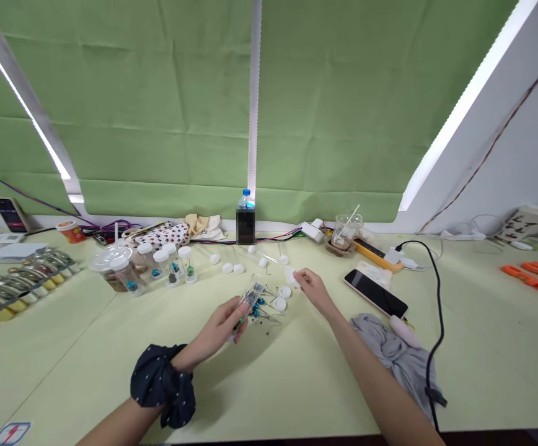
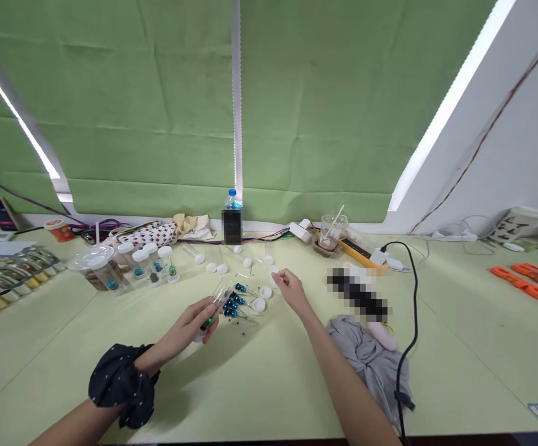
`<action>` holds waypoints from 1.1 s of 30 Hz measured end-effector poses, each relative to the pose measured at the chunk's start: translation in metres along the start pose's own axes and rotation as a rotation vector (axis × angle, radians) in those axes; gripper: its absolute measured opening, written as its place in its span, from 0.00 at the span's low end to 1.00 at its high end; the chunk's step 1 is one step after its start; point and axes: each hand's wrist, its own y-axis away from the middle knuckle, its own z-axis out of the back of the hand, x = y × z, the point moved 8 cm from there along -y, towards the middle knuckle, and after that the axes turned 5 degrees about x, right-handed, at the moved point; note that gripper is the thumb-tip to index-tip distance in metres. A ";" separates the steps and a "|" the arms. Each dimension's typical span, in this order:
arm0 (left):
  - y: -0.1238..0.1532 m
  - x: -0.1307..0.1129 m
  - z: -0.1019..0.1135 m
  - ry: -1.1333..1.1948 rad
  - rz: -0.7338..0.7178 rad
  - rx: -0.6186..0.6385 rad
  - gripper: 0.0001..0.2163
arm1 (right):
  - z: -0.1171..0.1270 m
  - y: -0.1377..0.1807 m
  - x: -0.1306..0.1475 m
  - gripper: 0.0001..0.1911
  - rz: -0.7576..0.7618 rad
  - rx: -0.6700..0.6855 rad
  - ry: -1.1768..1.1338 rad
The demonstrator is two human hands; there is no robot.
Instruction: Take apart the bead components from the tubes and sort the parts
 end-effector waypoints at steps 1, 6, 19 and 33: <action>-0.004 0.000 0.009 -0.041 -0.009 -0.025 0.15 | -0.011 0.002 -0.005 0.19 0.010 0.033 0.056; -0.015 0.015 0.047 -0.225 -0.006 -0.107 0.14 | -0.009 0.005 -0.025 0.18 -0.024 0.142 0.311; -0.040 0.021 0.058 -0.536 -0.145 -0.263 0.19 | -0.046 0.019 0.033 0.18 0.167 0.380 0.081; -0.040 0.035 0.058 -0.206 0.070 -0.377 0.20 | -0.101 0.032 0.033 0.17 0.108 0.527 -0.219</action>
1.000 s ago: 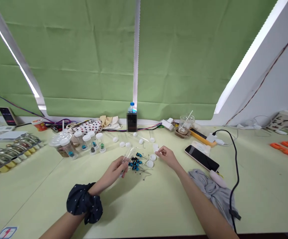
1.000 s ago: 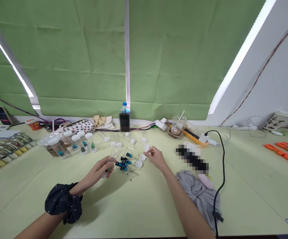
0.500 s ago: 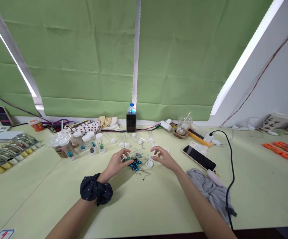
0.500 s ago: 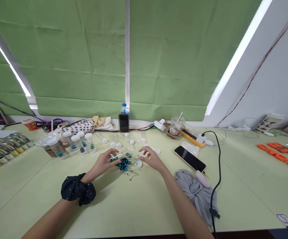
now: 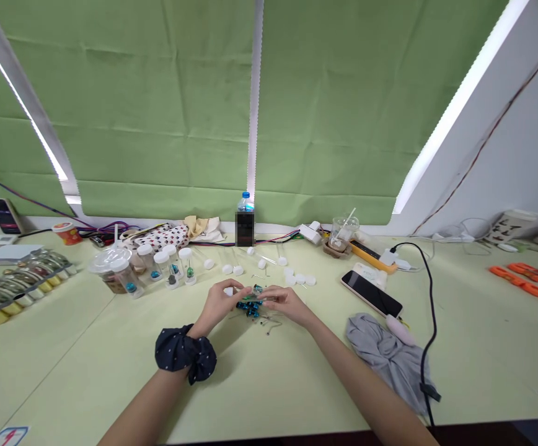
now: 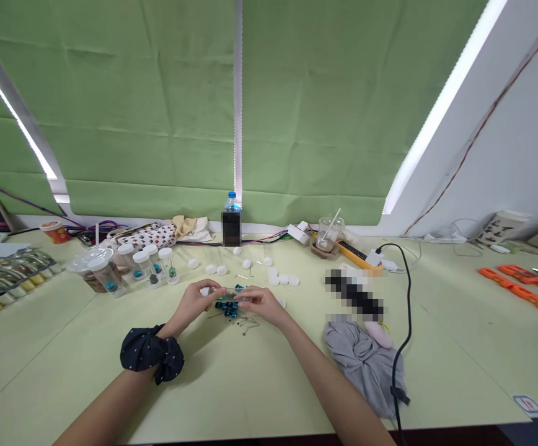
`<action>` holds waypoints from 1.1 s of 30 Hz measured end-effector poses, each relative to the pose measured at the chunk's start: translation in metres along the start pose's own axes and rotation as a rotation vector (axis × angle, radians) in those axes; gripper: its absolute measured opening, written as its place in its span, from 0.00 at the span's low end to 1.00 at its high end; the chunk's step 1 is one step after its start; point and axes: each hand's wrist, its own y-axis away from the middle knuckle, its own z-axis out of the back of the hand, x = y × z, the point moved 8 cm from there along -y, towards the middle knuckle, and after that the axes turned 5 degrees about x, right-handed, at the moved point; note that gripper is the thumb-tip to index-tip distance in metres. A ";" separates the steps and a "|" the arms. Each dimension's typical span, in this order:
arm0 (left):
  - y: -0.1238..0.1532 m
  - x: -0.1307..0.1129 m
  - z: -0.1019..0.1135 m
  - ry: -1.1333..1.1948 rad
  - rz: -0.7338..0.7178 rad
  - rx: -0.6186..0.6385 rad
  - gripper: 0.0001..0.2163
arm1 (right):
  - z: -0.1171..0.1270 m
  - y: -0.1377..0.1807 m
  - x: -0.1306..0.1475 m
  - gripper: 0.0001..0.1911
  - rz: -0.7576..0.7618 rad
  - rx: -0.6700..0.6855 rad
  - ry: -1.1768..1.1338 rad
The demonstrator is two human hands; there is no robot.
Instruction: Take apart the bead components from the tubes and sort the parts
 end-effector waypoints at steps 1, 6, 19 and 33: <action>0.000 0.004 0.003 0.038 0.024 -0.025 0.20 | 0.000 0.001 -0.004 0.17 -0.024 -0.013 -0.016; 0.002 0.013 0.037 0.136 0.026 -0.268 0.20 | 0.007 0.005 -0.017 0.16 -0.085 -0.137 -0.172; 0.009 -0.004 0.083 -0.372 -0.400 -0.703 0.13 | 0.013 0.010 -0.045 0.18 -0.241 -0.194 0.027; -0.050 -0.001 0.041 -0.997 -0.333 -0.438 0.23 | 0.054 0.022 -0.022 0.18 -0.083 -0.456 0.505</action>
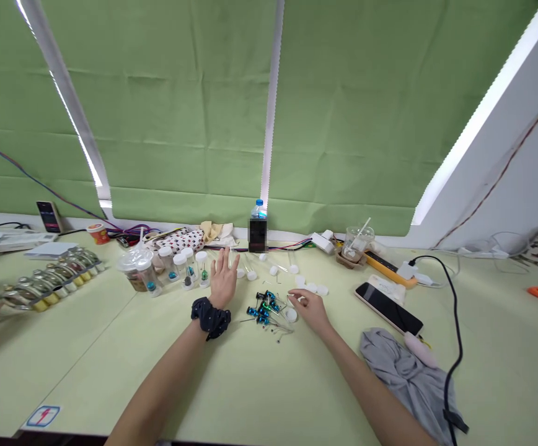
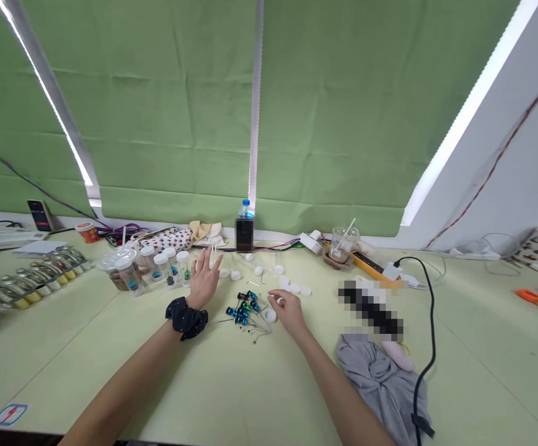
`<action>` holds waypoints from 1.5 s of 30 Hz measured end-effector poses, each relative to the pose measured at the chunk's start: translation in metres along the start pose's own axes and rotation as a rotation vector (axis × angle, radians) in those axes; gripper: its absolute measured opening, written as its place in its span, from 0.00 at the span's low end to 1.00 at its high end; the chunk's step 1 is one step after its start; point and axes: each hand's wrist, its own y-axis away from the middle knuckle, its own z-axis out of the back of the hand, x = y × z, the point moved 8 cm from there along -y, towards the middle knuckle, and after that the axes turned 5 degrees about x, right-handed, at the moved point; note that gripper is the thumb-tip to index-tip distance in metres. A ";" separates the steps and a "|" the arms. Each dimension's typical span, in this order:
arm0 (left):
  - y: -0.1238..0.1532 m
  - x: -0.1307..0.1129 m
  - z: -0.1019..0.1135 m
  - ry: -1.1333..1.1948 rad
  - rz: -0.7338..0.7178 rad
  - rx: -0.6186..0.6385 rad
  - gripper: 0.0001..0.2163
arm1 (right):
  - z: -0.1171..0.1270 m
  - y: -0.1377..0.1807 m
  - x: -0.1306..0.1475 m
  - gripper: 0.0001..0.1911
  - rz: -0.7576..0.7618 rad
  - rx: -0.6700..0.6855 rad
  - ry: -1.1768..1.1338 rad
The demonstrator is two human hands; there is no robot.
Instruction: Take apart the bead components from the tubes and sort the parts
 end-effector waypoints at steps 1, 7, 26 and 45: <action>0.002 0.002 0.009 -0.024 0.022 -0.027 0.23 | 0.007 -0.001 0.001 0.17 0.021 -0.018 0.081; 0.016 0.039 0.048 -0.063 0.299 -0.202 0.30 | 0.031 -0.005 -0.010 0.11 -0.078 0.118 0.438; 0.025 0.039 0.029 0.070 0.070 -0.260 0.19 | 0.008 -0.001 -0.007 0.11 -0.087 0.266 0.548; 0.080 -0.100 -0.011 0.292 -0.233 0.552 0.17 | -0.018 0.007 0.056 0.18 -0.001 -0.022 0.137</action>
